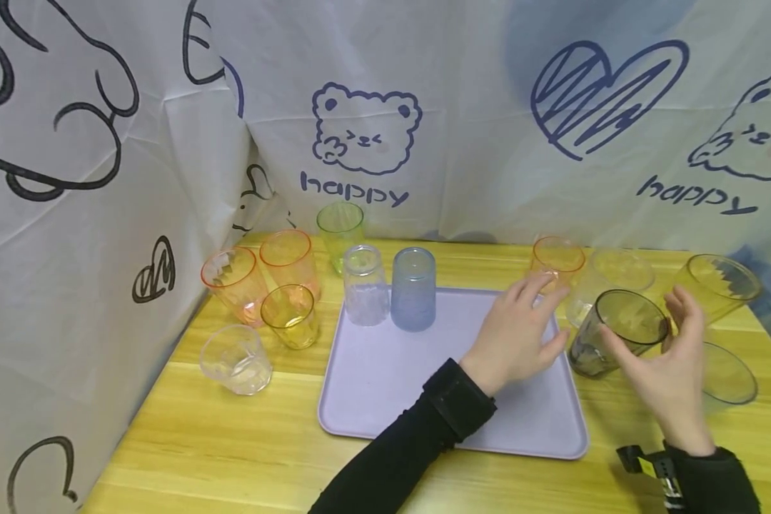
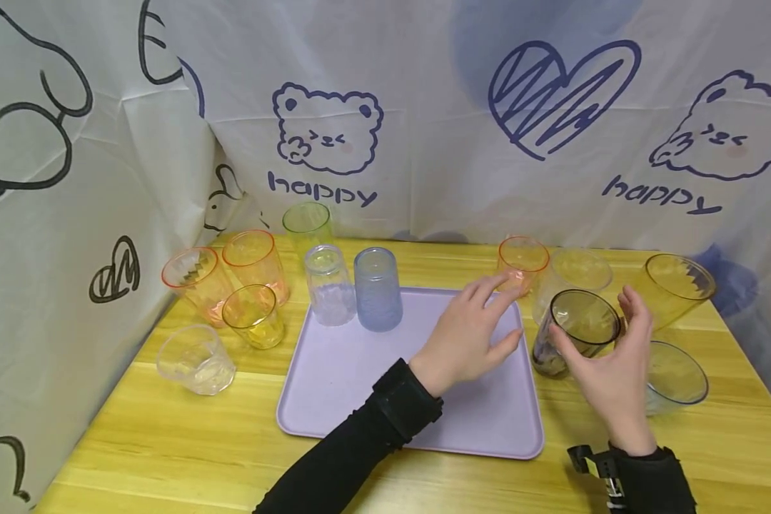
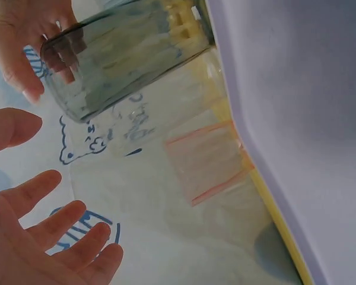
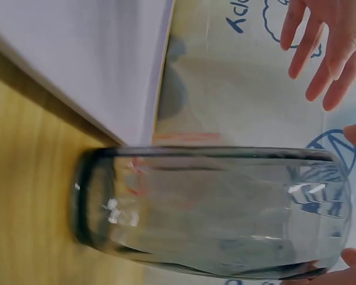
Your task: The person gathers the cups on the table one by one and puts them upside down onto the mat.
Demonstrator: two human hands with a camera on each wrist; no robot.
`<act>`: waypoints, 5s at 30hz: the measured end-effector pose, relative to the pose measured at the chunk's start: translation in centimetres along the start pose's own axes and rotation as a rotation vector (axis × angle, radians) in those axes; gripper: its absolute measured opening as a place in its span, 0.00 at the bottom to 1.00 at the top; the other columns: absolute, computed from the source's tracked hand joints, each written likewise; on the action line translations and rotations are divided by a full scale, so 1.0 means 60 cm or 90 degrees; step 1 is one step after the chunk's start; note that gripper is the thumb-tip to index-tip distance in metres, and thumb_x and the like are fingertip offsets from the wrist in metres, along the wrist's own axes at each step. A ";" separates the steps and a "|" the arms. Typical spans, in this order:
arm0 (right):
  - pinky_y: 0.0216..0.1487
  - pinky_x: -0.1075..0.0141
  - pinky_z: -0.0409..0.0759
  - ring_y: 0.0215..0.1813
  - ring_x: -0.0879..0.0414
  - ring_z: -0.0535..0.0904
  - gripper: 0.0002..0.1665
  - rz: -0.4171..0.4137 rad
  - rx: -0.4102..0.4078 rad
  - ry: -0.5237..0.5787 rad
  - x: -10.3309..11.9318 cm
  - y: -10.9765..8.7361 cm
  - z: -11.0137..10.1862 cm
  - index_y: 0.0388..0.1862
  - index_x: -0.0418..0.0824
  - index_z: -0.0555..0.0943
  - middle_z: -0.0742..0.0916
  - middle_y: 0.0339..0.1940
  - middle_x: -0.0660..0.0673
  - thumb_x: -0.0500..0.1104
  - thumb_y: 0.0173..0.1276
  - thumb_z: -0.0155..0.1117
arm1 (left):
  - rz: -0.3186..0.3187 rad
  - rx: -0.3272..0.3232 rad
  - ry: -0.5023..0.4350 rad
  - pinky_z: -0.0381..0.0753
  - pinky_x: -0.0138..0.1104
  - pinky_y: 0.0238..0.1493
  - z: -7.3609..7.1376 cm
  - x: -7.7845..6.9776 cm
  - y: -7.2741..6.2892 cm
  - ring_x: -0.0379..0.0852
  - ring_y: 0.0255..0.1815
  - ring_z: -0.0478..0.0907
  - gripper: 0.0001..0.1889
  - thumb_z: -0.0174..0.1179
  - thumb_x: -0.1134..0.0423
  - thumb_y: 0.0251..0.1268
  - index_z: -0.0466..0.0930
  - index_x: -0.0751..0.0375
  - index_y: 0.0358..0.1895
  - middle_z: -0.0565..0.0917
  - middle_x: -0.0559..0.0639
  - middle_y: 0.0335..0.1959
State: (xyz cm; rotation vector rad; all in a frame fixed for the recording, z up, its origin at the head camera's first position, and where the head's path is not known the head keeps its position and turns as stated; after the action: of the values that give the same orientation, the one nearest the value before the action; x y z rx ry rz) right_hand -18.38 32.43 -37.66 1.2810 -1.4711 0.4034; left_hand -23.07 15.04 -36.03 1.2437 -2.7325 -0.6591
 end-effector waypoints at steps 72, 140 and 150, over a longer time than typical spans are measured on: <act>0.64 0.68 0.78 0.62 0.55 0.80 0.41 -0.014 0.211 0.584 0.125 0.011 0.187 0.71 0.41 0.67 0.83 0.62 0.46 0.16 0.62 0.55 | 0.011 -0.263 -0.297 0.70 0.34 0.75 -0.131 0.170 -0.094 0.50 0.71 0.73 0.29 0.61 0.59 0.67 0.70 0.59 0.70 0.74 0.57 0.70; 0.71 0.61 0.76 0.67 0.55 0.75 0.30 0.227 0.294 0.817 0.085 0.000 0.268 0.72 0.51 0.65 0.76 0.67 0.50 0.47 0.74 0.60 | -0.055 -0.226 -0.732 0.84 0.27 0.48 -0.082 0.207 -0.106 0.56 0.59 0.76 0.45 0.70 0.72 0.58 0.55 0.58 0.77 0.68 0.64 0.71; 0.64 0.68 0.76 0.63 0.60 0.76 0.29 0.114 0.337 0.669 0.094 0.004 0.252 0.73 0.48 0.65 0.79 0.64 0.52 0.45 0.76 0.56 | -0.050 -0.287 -0.774 0.71 0.34 0.72 -0.089 0.215 -0.112 0.56 0.68 0.69 0.49 0.69 0.42 0.61 0.54 0.65 0.76 0.64 0.69 0.72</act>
State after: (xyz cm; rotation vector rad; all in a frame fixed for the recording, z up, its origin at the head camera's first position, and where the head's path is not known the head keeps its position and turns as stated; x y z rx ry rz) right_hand -25.04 17.70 -38.04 1.0305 -0.5709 1.4060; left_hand -25.77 -0.20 -35.39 0.9754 -2.8817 -2.5382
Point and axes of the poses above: each hand's wrist, its own y-axis towards the middle knuckle, its own z-axis out of the palm, x = y × z, the point moved 9 cm from there along y, towards the middle knuckle
